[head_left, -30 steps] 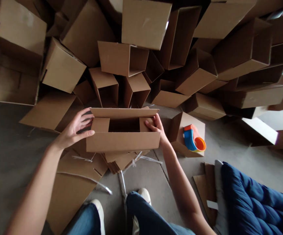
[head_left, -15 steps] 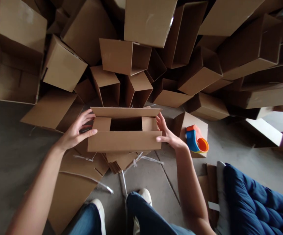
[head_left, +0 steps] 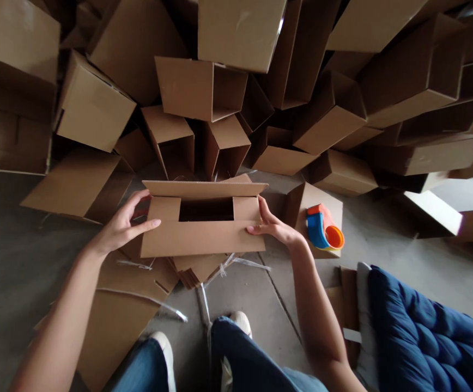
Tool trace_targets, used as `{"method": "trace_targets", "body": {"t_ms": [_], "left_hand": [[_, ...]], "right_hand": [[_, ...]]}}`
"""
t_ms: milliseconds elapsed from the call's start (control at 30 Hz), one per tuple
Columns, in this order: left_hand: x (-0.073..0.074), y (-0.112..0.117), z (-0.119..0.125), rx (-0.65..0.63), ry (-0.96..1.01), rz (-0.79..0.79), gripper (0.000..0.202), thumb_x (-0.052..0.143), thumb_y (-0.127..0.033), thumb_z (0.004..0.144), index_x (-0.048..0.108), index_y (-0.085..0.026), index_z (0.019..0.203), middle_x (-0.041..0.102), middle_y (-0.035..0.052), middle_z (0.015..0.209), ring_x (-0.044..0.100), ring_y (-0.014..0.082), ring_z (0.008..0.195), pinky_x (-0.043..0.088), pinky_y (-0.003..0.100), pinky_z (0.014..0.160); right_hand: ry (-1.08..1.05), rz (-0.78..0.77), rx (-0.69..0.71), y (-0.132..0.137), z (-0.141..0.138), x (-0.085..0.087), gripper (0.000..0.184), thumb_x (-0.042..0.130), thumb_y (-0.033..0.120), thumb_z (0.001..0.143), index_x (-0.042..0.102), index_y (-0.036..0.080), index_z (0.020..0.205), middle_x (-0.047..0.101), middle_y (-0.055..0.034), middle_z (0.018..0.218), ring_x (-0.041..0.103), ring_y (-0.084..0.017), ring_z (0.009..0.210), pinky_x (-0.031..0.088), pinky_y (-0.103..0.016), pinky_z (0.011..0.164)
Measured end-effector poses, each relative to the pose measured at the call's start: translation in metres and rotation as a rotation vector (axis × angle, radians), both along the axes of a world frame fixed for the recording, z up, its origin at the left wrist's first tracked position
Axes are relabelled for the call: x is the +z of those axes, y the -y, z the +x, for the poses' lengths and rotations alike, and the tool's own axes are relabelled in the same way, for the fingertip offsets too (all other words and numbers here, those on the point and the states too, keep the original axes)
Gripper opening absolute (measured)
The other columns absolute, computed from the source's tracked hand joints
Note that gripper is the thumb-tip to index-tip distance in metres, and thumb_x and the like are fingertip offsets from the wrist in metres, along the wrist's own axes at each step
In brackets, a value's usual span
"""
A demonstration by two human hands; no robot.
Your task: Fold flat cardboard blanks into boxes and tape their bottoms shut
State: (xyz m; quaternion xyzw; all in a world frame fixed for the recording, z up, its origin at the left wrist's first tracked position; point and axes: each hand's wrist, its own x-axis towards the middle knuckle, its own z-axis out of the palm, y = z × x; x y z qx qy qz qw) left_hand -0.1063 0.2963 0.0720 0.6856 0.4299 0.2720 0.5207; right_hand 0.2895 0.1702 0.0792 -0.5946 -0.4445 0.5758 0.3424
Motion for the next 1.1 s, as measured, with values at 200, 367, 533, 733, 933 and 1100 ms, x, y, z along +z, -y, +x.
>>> {"method": "trace_targets", "body": {"t_ms": [200, 367, 533, 733, 933, 1100], "left_hand": [[0.000, -0.002, -0.001, -0.003, -0.027, -0.005, 0.075, 0.084, -0.048, 0.077, 0.051, -0.030, 0.141, 0.060, 0.0120, 0.148, 0.065, 0.0373, 0.127, 0.052, 0.064, 0.110], [-0.002, 0.001, 0.000, 0.024, -0.033, -0.052, 0.077, 0.083, -0.050, 0.078, 0.050, -0.030, 0.145, 0.060, 0.0125, 0.152, 0.058, 0.0393, 0.138, 0.050, 0.060, 0.113], [-0.014, 0.012, 0.008, 0.082, 0.090, -0.178, 0.081, 0.080, -0.054, 0.077, 0.050, -0.029, 0.148, 0.060, 0.0114, 0.153, 0.054, 0.0422, 0.142, 0.051, 0.057, 0.111], [-0.018, 0.030, 0.026, 0.142, 0.292, -0.324, 0.074, 0.065, -0.054, 0.082, 0.049, -0.028, 0.150, 0.067, 0.0104, 0.142, 0.066, 0.0381, 0.125, 0.059, 0.050, 0.096], [-0.021, 0.028, 0.025, 0.120, 0.265, -0.355, 0.080, 0.061, -0.058, 0.080, 0.044, -0.034, 0.155, 0.065, 0.0056, 0.146, 0.066, 0.0387, 0.123, 0.059, 0.051, 0.093], [-0.023, 0.026, 0.022, 0.116, 0.266, -0.386, 0.086, 0.064, -0.062, 0.076, 0.045, -0.036, 0.155, 0.068, 0.0038, 0.142, 0.067, 0.0406, 0.122, 0.060, 0.049, 0.090]], "right_hand": [[-0.052, -0.007, 0.023, -0.002, -0.005, 0.007, 0.121, 0.086, 0.041, 0.073, 0.012, 0.033, 0.168, 0.032, -0.0029, 0.173, 0.025, -0.032, 0.162, 0.024, -0.047, 0.133], [-0.053, 0.003, 0.024, 0.000, -0.007, 0.009, 0.118, 0.083, 0.043, 0.074, 0.013, 0.031, 0.168, 0.039, -0.0070, 0.169, 0.033, -0.033, 0.158, 0.023, -0.049, 0.132], [-0.073, 0.038, -0.002, 0.001, -0.007, -0.004, 0.119, 0.082, 0.043, 0.073, 0.011, 0.034, 0.169, 0.039, -0.0059, 0.168, 0.032, -0.033, 0.157, 0.021, -0.049, 0.132], [-0.293, 0.069, -0.076, 0.001, -0.010, -0.035, 0.113, 0.079, 0.047, 0.067, 0.025, 0.037, 0.165, 0.057, -0.0062, 0.151, 0.052, -0.035, 0.142, 0.038, -0.056, 0.122], [-0.308, 0.053, -0.034, 0.001, -0.006, -0.032, 0.116, 0.082, 0.042, 0.066, 0.023, 0.038, 0.166, 0.056, -0.0055, 0.152, 0.053, -0.034, 0.140, 0.038, -0.055, 0.122], [-0.361, 0.055, -0.052, 0.002, -0.008, -0.035, 0.116, 0.082, 0.041, 0.065, 0.024, 0.038, 0.166, 0.055, -0.0057, 0.153, 0.055, -0.034, 0.139, 0.045, -0.054, 0.118]]}}
